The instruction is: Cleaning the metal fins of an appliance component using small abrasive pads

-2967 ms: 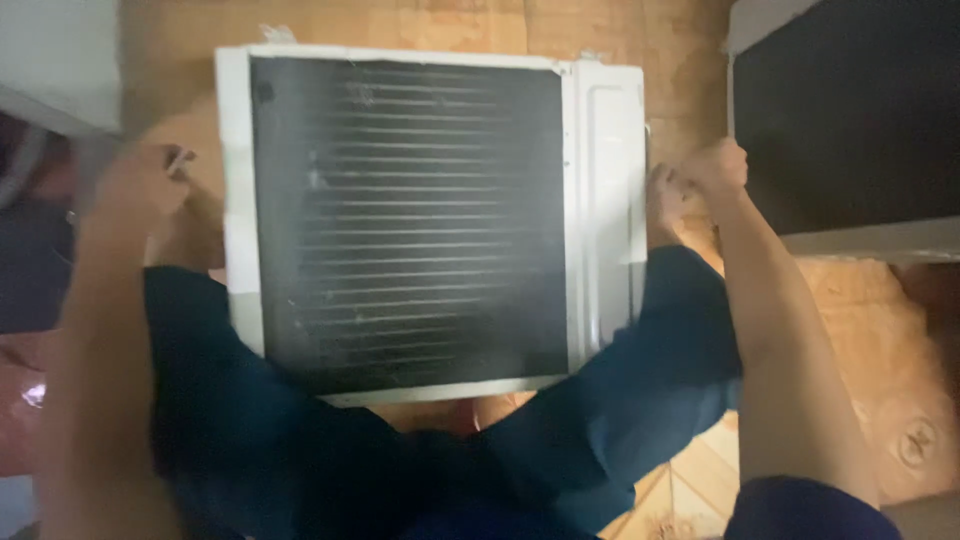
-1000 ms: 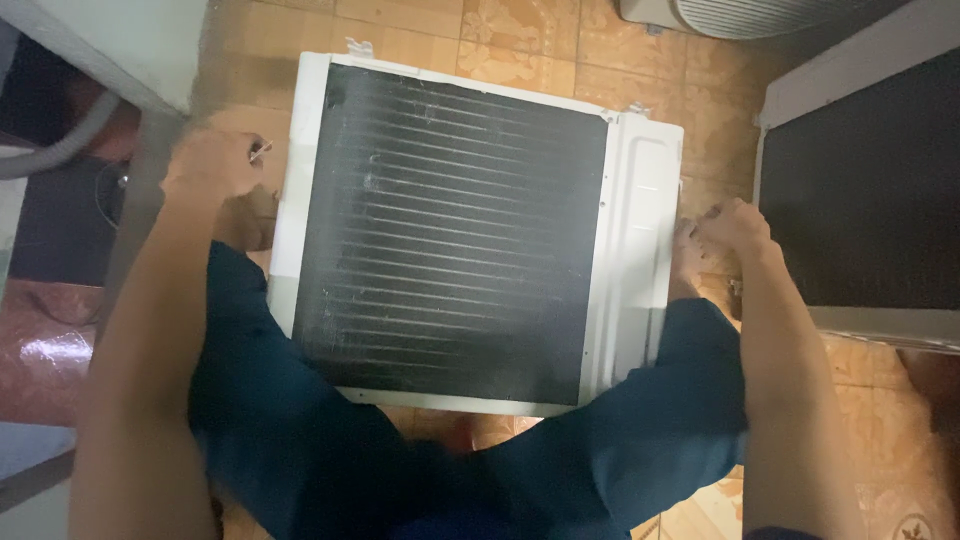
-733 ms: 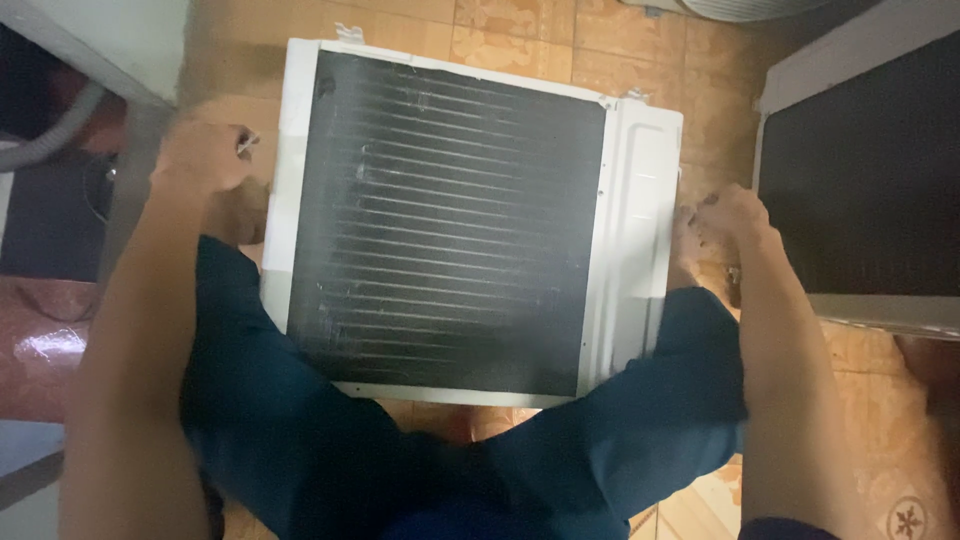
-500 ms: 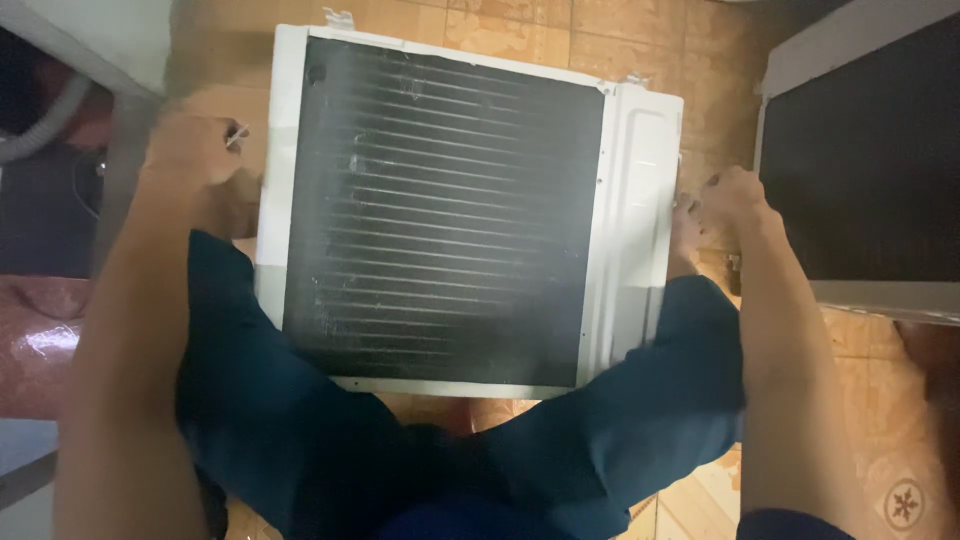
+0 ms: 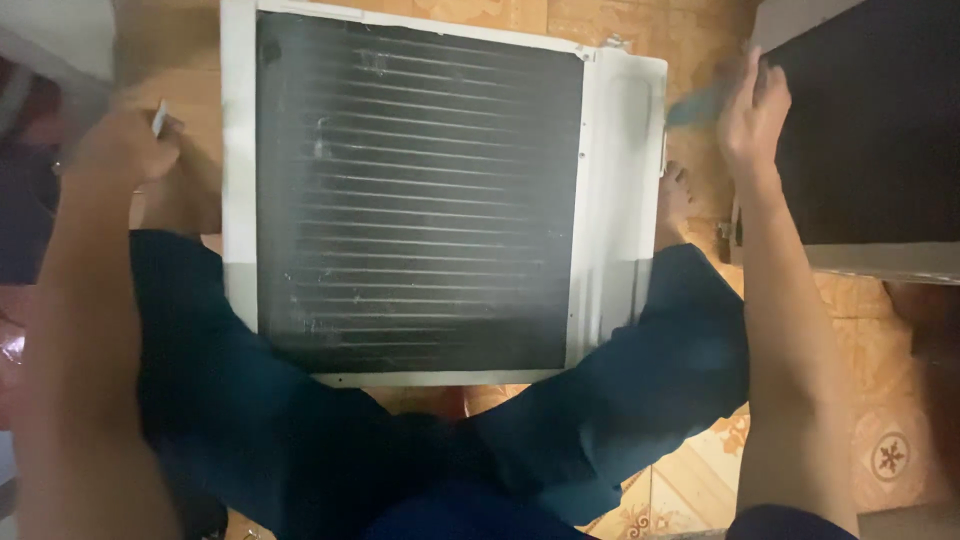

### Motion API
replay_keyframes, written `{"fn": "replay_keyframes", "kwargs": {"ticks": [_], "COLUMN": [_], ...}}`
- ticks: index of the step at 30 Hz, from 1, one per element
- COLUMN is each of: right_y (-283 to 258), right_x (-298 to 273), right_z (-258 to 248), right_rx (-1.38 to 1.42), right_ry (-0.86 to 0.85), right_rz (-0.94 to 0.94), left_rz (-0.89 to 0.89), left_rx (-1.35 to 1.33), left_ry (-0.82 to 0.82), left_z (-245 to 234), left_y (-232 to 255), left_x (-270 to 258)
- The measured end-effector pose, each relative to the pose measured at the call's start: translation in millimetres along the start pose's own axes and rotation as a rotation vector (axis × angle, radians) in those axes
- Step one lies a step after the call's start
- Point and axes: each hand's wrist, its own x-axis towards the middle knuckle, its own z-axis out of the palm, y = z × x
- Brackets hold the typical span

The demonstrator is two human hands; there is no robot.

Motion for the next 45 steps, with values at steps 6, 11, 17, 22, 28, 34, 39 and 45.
{"fn": "replay_keyframes", "kwargs": {"ticks": [6, 11, 17, 22, 28, 34, 39, 45], "right_y": [2, 3, -19, -18, 12, 13, -2, 44], "right_x": [-1, 3, -1, -7, -5, -4, -5, -8], "right_z": [7, 13, 6, 13, 35, 41, 30, 25], "right_rx": [0.164, 0.595, 0.905, 0.934, 0.685, 0.627, 0.372, 0.343], "right_ry": [0.028, -0.031, -0.056, -0.123, -0.158, -0.164, -0.137, -0.109], "right_rz": [0.097, 0.544, 0.724, 0.706, 0.691, 0.760, 0.849, 0.756], "left_rz": [0.018, 0.004, -0.044, -0.049, -0.085, 0.040, -0.088, 0.079], "left_rx": [0.192, 0.018, 0.073, 0.143, 0.096, 0.120, 0.097, 0.073], "left_ry": [-0.010, 0.003, -0.028, -0.051, -0.023, 0.005, 0.051, 0.138], "left_z": [13, 1, -6, -1, 0, 8, 0, -7], "left_y": [-12, 8, 11, 7, 8, -8, 15, 17], "left_x": [16, 1, -2, 7, 6, 14, -6, -1]}}
